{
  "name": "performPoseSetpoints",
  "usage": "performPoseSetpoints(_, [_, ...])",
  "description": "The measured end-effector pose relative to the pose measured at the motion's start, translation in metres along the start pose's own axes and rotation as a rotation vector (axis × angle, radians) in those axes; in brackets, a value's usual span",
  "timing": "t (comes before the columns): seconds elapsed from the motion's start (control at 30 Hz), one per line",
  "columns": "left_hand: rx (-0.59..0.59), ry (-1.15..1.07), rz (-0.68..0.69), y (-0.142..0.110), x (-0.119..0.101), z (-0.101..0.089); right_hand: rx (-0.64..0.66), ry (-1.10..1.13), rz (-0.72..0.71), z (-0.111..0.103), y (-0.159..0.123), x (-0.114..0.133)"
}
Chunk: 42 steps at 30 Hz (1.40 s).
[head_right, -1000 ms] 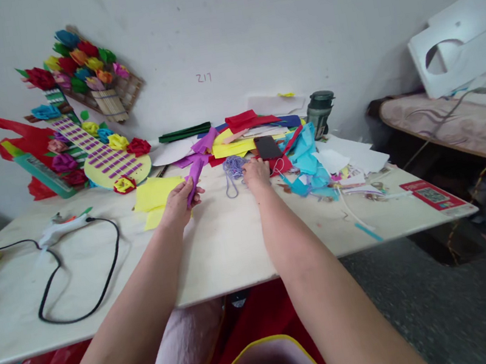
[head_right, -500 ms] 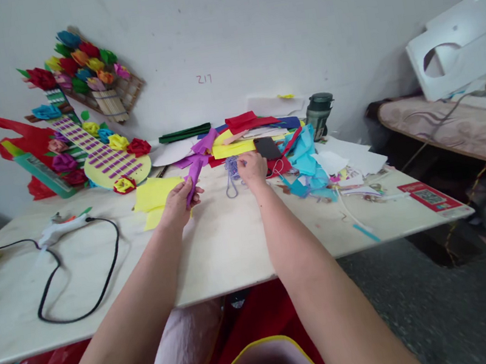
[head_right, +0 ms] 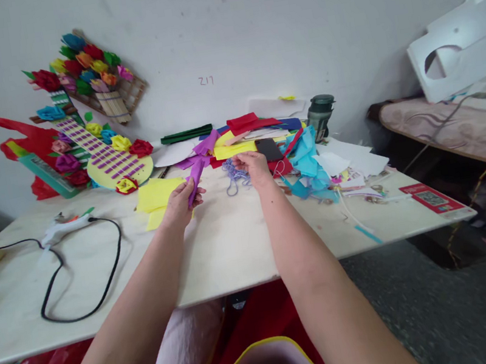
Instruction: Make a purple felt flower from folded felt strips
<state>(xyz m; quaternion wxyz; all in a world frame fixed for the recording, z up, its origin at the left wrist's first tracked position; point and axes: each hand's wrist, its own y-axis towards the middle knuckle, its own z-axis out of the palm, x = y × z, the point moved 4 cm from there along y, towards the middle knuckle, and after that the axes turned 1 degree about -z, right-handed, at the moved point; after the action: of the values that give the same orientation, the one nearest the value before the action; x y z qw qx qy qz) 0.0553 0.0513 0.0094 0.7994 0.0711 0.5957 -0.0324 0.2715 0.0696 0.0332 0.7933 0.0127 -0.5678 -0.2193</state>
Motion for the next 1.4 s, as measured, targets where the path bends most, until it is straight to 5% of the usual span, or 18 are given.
performPoseSetpoints(0.27, [0.003, 0.004, -0.007, 0.000, 0.001, 0.000, -0.079, -0.506, -0.031, -0.009, 0.008, -0.025])
performPoseSetpoints(0.47, [-0.001, 0.009, -0.019, -0.001, 0.001, 0.001, 0.145, -1.340, -0.280, 0.009, 0.000, -0.027])
performPoseSetpoints(0.6, [-0.002, 0.016, -0.021, 0.000, 0.004, 0.001, 0.326, -1.614, -0.307, 0.021, -0.004, -0.031])
performPoseSetpoints(0.73, [0.003, 0.019, -0.028, 0.001, 0.006, 0.002, 0.403, -1.640, -0.315, 0.027, -0.003, -0.038])
performPoseSetpoints(1.07, [0.007, 0.008, -0.032, 0.000, 0.006, 0.002, 0.293, -1.572, -0.323, 0.020, -0.001, -0.032])
performPoseSetpoints(1.3, [0.000, 0.012, -0.039, 0.001, 0.007, 0.001, 0.487, -1.695, -0.309, 0.031, -0.001, -0.047])
performPoseSetpoints(1.4, [0.001, 0.009, -0.037, 0.001, 0.007, 0.002, 0.438, -1.656, -0.339, 0.028, 0.001, -0.049])
